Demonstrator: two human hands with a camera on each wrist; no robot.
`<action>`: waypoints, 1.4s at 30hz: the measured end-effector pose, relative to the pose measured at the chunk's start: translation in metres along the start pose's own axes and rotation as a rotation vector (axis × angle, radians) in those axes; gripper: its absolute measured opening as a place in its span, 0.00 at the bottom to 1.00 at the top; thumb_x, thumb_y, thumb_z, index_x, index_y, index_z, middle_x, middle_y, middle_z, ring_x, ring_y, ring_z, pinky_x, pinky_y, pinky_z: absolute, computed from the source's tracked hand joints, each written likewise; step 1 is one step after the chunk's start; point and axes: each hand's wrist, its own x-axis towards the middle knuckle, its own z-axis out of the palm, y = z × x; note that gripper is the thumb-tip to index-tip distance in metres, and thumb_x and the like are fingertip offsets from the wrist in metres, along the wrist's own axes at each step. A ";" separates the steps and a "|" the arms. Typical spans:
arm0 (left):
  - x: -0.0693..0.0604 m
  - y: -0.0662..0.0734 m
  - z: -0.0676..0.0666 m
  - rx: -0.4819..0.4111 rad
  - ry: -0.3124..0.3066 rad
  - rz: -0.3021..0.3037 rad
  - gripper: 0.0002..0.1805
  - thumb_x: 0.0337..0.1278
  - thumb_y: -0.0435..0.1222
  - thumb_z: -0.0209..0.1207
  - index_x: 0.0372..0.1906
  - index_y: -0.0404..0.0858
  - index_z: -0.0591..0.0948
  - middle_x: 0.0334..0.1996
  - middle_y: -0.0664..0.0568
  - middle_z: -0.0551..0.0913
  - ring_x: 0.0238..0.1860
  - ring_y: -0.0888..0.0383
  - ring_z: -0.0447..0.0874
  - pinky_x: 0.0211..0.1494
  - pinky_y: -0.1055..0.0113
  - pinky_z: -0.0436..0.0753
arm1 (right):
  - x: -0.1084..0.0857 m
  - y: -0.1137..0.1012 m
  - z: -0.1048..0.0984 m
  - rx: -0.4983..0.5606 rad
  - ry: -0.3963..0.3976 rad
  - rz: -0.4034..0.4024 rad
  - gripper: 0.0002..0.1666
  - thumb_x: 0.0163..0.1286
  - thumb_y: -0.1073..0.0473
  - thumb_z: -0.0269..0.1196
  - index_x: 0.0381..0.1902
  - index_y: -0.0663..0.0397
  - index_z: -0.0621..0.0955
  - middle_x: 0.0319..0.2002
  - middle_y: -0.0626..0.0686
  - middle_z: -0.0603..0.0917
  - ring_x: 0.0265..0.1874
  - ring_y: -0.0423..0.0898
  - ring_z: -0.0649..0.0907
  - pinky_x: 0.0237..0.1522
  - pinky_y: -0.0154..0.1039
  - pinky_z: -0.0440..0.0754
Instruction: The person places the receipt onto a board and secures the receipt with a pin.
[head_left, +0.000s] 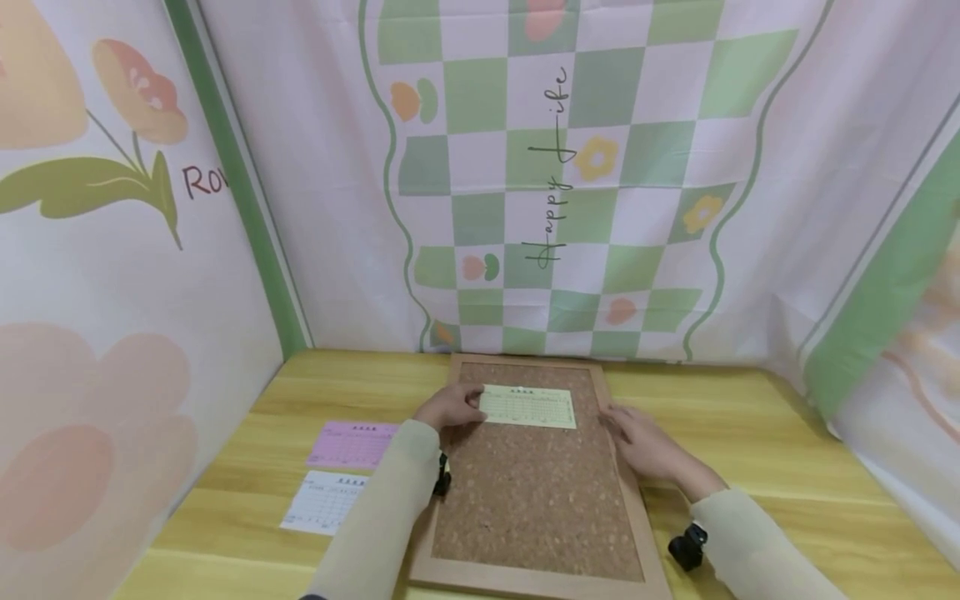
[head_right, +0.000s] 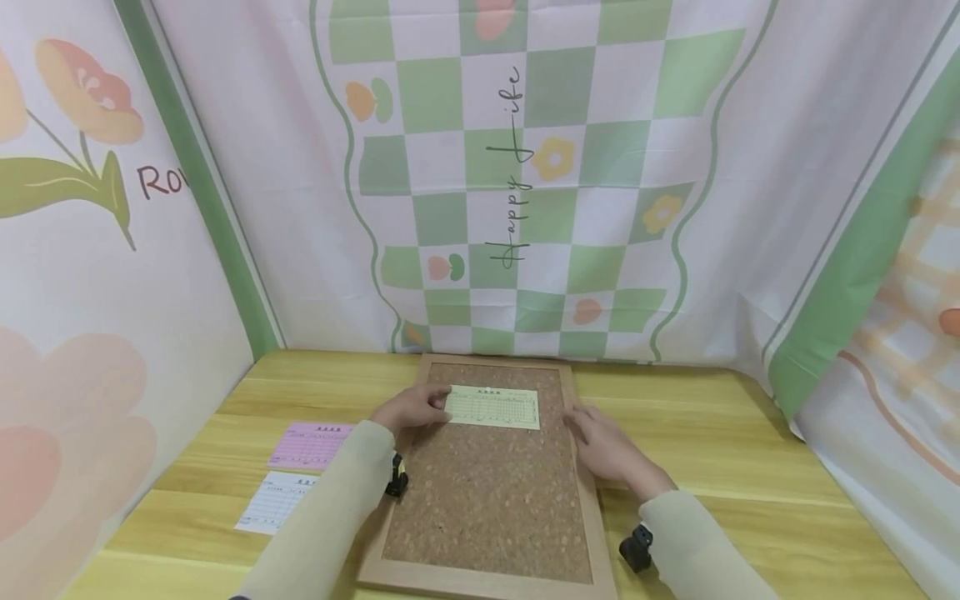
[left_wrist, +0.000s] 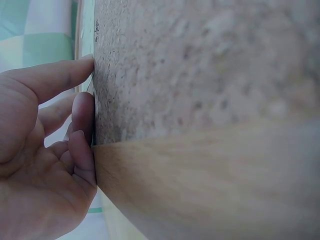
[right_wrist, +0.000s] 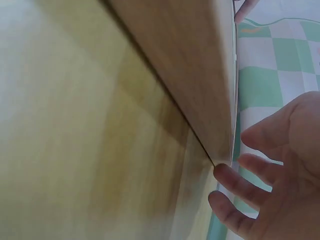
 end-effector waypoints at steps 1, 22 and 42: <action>0.000 0.000 0.000 -0.001 0.000 -0.001 0.33 0.64 0.31 0.64 0.72 0.32 0.68 0.34 0.52 0.73 0.32 0.58 0.67 0.36 0.68 0.68 | -0.001 0.000 0.000 0.011 -0.008 -0.005 0.24 0.78 0.69 0.49 0.68 0.76 0.68 0.66 0.77 0.66 0.65 0.74 0.65 0.63 0.67 0.64; 0.002 0.001 -0.002 0.027 -0.007 0.007 0.33 0.64 0.33 0.63 0.73 0.33 0.68 0.34 0.50 0.73 0.30 0.58 0.67 0.35 0.67 0.67 | -0.010 0.009 -0.006 0.073 -0.160 0.049 0.29 0.79 0.68 0.46 0.75 0.71 0.59 0.73 0.74 0.56 0.71 0.73 0.56 0.66 0.67 0.57; -0.017 -0.023 -0.018 -0.135 -0.151 0.183 0.40 0.70 0.35 0.59 0.78 0.30 0.53 0.67 0.36 0.68 0.54 0.53 0.71 0.57 0.59 0.72 | -0.013 0.013 -0.012 0.134 -0.225 0.064 0.31 0.81 0.63 0.46 0.76 0.68 0.57 0.75 0.73 0.51 0.72 0.74 0.52 0.66 0.70 0.54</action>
